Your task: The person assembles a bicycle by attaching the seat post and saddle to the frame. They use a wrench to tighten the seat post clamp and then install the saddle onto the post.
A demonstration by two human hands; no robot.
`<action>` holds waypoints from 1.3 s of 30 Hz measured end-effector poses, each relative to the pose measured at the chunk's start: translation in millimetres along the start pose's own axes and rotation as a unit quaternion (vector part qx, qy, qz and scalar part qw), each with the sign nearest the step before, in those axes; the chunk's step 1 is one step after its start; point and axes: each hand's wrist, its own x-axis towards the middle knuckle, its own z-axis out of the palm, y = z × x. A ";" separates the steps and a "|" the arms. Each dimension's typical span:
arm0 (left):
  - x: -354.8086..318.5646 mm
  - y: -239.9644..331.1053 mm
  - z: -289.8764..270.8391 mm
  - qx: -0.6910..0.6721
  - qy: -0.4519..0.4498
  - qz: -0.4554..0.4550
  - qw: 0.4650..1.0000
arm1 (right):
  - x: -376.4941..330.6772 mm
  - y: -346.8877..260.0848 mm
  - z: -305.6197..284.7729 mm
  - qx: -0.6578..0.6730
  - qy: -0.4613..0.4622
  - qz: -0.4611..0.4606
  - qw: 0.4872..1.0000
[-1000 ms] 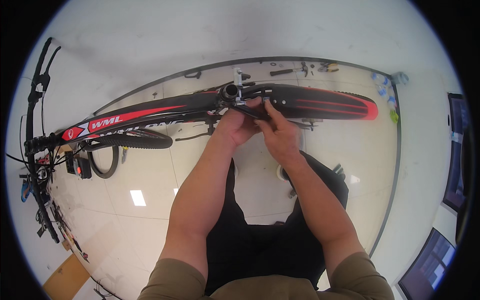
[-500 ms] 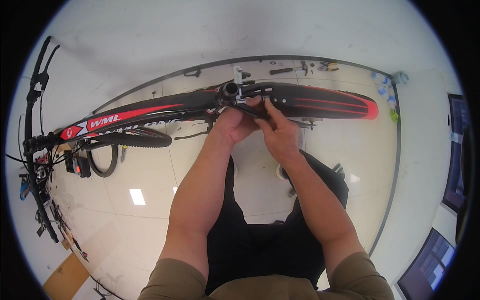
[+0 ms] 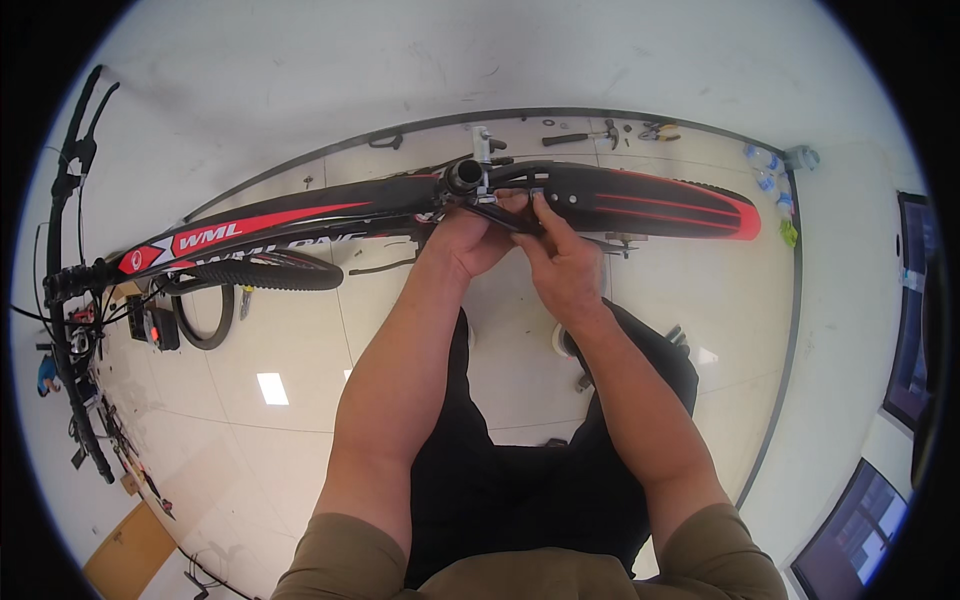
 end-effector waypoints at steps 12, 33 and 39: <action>-10.0 3.0 16.1 -0.046 0.001 -0.062 0.997 | 0.8 -1.2 -2.3 -0.012 -0.001 0.009 1.000; -8.8 2.3 14.4 -0.042 -0.014 -0.043 0.998 | 0.9 -2.1 -1.4 0.018 -0.005 0.037 0.999; -3.9 5.2 -5.7 0.018 -0.014 -0.043 0.999 | -1.2 8.1 10.0 0.036 0.067 -0.046 0.996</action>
